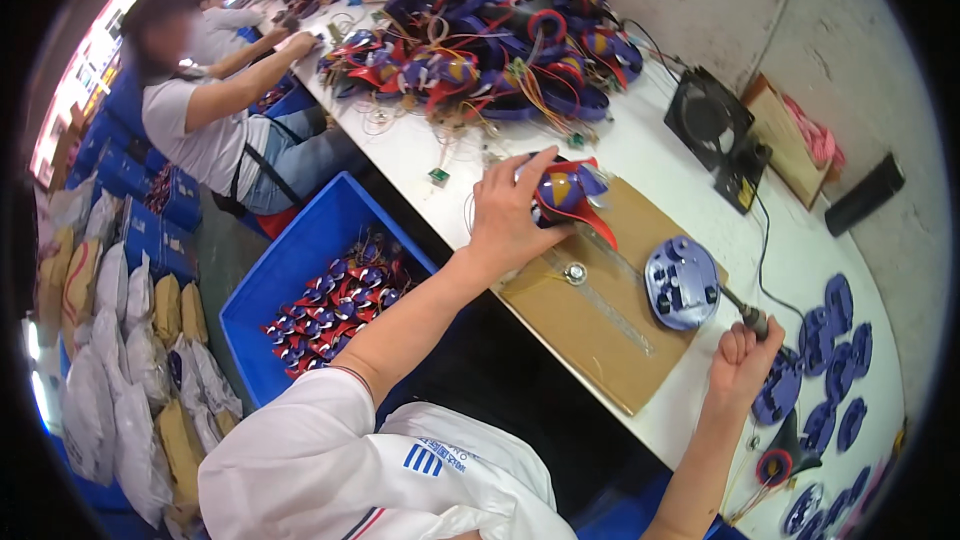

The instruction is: Soldering wires onto small circular electronic components at a production workbench.

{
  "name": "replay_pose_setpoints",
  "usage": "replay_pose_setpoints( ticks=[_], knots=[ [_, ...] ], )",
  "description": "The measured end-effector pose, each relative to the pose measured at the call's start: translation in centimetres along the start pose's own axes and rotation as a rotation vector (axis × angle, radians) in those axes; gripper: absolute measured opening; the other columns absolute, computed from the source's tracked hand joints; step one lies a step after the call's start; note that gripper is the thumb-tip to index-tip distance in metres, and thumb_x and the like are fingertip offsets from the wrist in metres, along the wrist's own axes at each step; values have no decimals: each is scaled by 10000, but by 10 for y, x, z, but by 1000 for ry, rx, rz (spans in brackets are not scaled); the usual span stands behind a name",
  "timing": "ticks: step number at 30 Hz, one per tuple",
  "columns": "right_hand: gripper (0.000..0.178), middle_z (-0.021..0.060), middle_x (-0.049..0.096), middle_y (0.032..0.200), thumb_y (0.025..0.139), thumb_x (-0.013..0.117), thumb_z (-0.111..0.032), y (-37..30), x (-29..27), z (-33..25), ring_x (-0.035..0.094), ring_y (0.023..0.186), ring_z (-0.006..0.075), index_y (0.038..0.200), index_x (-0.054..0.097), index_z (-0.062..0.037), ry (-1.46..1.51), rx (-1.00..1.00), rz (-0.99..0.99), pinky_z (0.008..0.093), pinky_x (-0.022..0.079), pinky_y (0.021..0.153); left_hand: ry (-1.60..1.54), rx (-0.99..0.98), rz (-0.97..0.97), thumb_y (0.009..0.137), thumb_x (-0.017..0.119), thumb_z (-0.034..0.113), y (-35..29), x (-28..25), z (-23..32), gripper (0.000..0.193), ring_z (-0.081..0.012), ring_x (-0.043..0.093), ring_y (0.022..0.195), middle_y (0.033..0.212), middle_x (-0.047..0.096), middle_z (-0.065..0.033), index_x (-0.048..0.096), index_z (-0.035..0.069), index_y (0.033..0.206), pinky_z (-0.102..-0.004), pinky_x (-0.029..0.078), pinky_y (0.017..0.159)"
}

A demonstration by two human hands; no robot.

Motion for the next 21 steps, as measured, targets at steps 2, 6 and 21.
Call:
replay_pose_setpoints(
  ticks=[2,6,21],
  knots=[
    [167,-66,263,495,876,545,-163,-2,3,0,170,410,34,765,500,-45,-6,-5,0,174,137,320,7,-38,4,526,801,312,-1,-6,-4,797,-327,466,986,1122,479,-137,484,144,1238,-432,349,875],
    [172,-65,259,494,877,546,-165,-4,7,-1,167,408,36,759,496,-49,-6,-44,62,176,135,320,-19,-135,27,523,798,299,-5,-12,-24,719,-307,454,956,1077,483,-117,505,137,1159,-418,345,848],
    [213,-60,268,486,884,538,-170,0,6,4,167,385,40,710,459,-76,13,47,60,182,142,312,244,-688,328,589,793,408,66,-24,-152,913,-386,382,1077,1206,323,-199,276,130,1287,-510,328,901]
  ],
)
Point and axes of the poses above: each hand's wrist, its own y-axis towards the middle knuckle, its own x-axis out of the palm, z = x × y, the point moved 2 cm from there along y, towards the middle knuckle
